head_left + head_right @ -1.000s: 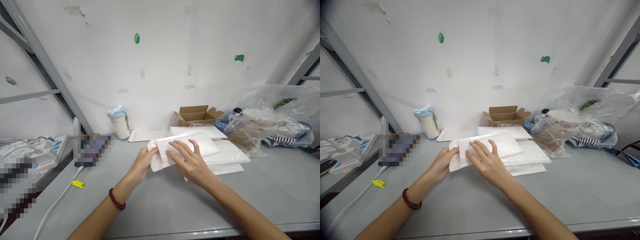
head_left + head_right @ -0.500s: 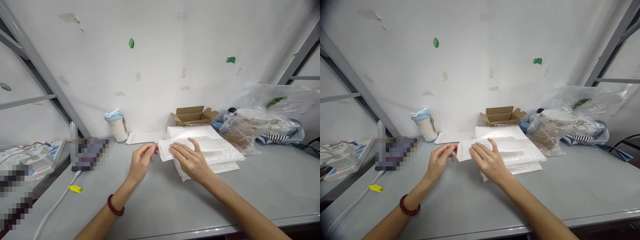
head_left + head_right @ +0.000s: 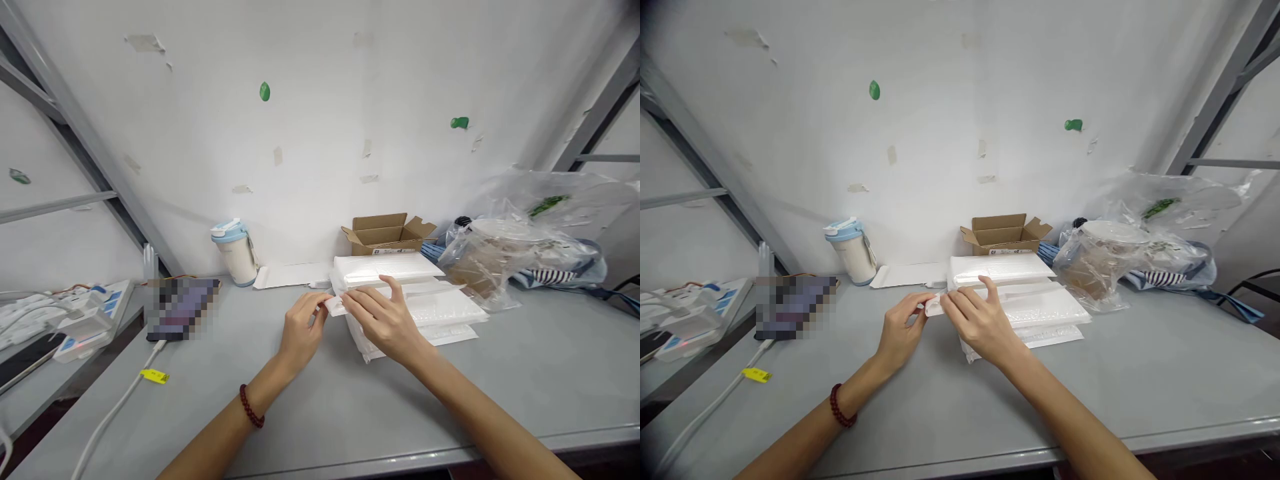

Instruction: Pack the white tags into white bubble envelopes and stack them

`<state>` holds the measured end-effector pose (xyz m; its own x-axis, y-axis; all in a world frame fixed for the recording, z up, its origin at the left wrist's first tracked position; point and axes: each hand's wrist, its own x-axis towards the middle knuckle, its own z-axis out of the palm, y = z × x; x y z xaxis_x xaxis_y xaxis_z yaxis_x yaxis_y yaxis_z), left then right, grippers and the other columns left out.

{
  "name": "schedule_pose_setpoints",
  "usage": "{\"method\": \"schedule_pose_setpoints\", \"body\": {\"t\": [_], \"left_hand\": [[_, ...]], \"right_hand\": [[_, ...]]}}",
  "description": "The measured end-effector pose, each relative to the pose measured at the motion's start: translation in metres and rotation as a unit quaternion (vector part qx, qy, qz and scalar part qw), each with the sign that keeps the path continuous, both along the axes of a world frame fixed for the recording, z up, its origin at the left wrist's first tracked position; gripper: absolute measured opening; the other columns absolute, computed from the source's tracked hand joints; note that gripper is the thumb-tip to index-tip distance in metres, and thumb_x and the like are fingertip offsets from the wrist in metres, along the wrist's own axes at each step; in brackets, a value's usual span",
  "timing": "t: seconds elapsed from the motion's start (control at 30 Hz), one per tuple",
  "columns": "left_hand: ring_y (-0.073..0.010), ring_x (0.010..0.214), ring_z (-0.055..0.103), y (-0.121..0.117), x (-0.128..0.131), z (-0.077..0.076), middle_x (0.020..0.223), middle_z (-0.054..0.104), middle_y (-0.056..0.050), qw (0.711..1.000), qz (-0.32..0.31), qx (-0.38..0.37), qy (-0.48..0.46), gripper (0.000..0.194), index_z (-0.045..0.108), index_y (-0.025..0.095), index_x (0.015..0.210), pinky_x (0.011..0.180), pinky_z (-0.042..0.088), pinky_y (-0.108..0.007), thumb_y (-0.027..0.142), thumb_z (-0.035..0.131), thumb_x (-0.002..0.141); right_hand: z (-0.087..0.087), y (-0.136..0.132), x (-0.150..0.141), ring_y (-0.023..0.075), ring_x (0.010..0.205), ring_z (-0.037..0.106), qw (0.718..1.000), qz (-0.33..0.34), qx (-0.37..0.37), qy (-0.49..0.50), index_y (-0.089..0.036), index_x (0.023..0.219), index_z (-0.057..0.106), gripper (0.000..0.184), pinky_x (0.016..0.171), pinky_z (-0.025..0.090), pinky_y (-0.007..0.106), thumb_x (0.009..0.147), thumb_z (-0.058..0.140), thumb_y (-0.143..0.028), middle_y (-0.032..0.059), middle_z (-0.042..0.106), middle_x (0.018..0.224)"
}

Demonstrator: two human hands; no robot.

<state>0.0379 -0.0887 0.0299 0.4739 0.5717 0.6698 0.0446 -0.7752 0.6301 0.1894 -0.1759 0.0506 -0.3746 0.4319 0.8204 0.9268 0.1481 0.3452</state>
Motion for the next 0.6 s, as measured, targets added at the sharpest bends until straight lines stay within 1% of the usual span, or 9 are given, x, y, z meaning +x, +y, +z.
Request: {"method": "schedule_pose_setpoints", "body": {"t": [0.1, 0.2, 0.3, 0.37, 0.4, 0.47, 0.5, 0.6], "left_hand": [[-0.0169, 0.074, 0.058, -0.009, 0.003, 0.004, 0.081, 0.066, -0.005, 0.998, -0.002, -0.058, -0.012, 0.017, 0.068, 0.021, 0.088, 0.068, 0.049, -0.028, 0.026, 0.051, 0.085], [-0.0158, 0.068, 0.056, -0.019, 0.008, 0.010, 0.074, 0.063, -0.004, 0.990, -0.015, -0.134, -0.034, 0.016, 0.067, 0.020, 0.082, 0.063, 0.048, -0.027, 0.031, 0.055, 0.083], [-0.0132, 0.062, 0.054, -0.025, 0.011, 0.015, 0.072, 0.060, -0.002, 0.972, -0.046, -0.228, -0.034, 0.017, 0.063, 0.018, 0.076, 0.057, 0.046, -0.024, 0.033, 0.056, 0.081], [-0.0116, 0.059, 0.052, -0.026, 0.014, 0.016, 0.070, 0.059, 0.000, 0.954, -0.076, -0.288, -0.039, 0.018, 0.059, 0.017, 0.081, 0.055, 0.046, -0.024, 0.035, 0.058, 0.080], [-0.0112, 0.058, 0.052, -0.026, 0.016, 0.015, 0.069, 0.058, 0.001, 0.943, -0.091, -0.317, -0.044, 0.020, 0.057, 0.018, 0.086, 0.055, 0.047, -0.024, 0.036, 0.059, 0.079], [-0.0107, 0.055, 0.053, -0.025, 0.021, 0.014, 0.066, 0.057, 0.003, 0.921, -0.118, -0.368, -0.054, 0.029, 0.049, 0.018, 0.096, 0.054, 0.047, -0.024, 0.036, 0.062, 0.076], [-0.0106, 0.054, 0.053, -0.025, 0.025, 0.012, 0.064, 0.057, 0.004, 0.911, -0.127, -0.387, -0.058, 0.034, 0.045, 0.019, 0.098, 0.054, 0.047, -0.024, 0.035, 0.064, 0.075], [-0.0102, 0.050, 0.053, -0.025, 0.037, 0.008, 0.058, 0.055, 0.007, 0.895, -0.132, -0.421, -0.068, 0.037, 0.037, 0.021, 0.095, 0.051, 0.047, -0.023, 0.032, 0.065, 0.073]], "right_hand": [[0.001, -0.001, 0.004, 0.0112, 0.081, 0.063, 0.999, -0.019, 0.030, 0.020, -0.021, 0.098, 0.058, 0.024, 0.101, 0.024, 0.042, 0.086, 0.045, -0.005, -0.0012, 0.069, 0.084], [0.003, -0.002, 0.008, 0.0142, 0.087, 0.062, 0.996, -0.027, 0.065, 0.049, -0.024, 0.110, 0.056, 0.029, 0.101, 0.022, 0.042, 0.085, 0.050, -0.009, 0.0003, 0.068, 0.088], [0.007, -0.002, 0.009, 0.0164, 0.089, 0.061, 0.993, -0.035, 0.091, 0.065, -0.025, 0.115, 0.054, 0.033, 0.100, 0.021, 0.043, 0.084, 0.054, -0.013, 0.0013, 0.067, 0.088], [0.009, -0.002, 0.009, 0.0162, 0.086, 0.059, 0.992, -0.040, 0.098, 0.062, -0.025, 0.110, 0.056, 0.028, 0.097, 0.024, 0.042, 0.084, 0.055, -0.013, 0.0015, 0.066, 0.087], [0.010, -0.001, 0.010, 0.0157, 0.084, 0.059, 0.993, -0.042, 0.096, 0.060, -0.025, 0.106, 0.057, 0.025, 0.095, 0.025, 0.042, 0.084, 0.055, -0.013, 0.0014, 0.065, 0.085], [0.010, 0.001, 0.013, 0.0146, 0.079, 0.057, 0.994, -0.048, 0.084, 0.059, -0.023, 0.101, 0.057, 0.020, 0.092, 0.028, 0.040, 0.084, 0.054, -0.012, 0.0012, 0.064, 0.082], [0.010, 0.002, 0.016, 0.0143, 0.078, 0.056, 0.994, -0.052, 0.074, 0.061, -0.022, 0.100, 0.057, 0.019, 0.091, 0.028, 0.039, 0.085, 0.053, -0.012, 0.0013, 0.064, 0.082], [0.007, 0.006, 0.028, 0.0150, 0.078, 0.054, 0.995, -0.067, 0.027, 0.068, -0.020, 0.101, 0.056, 0.017, 0.087, 0.030, 0.037, 0.086, 0.051, -0.013, 0.0030, 0.062, 0.084]]}}
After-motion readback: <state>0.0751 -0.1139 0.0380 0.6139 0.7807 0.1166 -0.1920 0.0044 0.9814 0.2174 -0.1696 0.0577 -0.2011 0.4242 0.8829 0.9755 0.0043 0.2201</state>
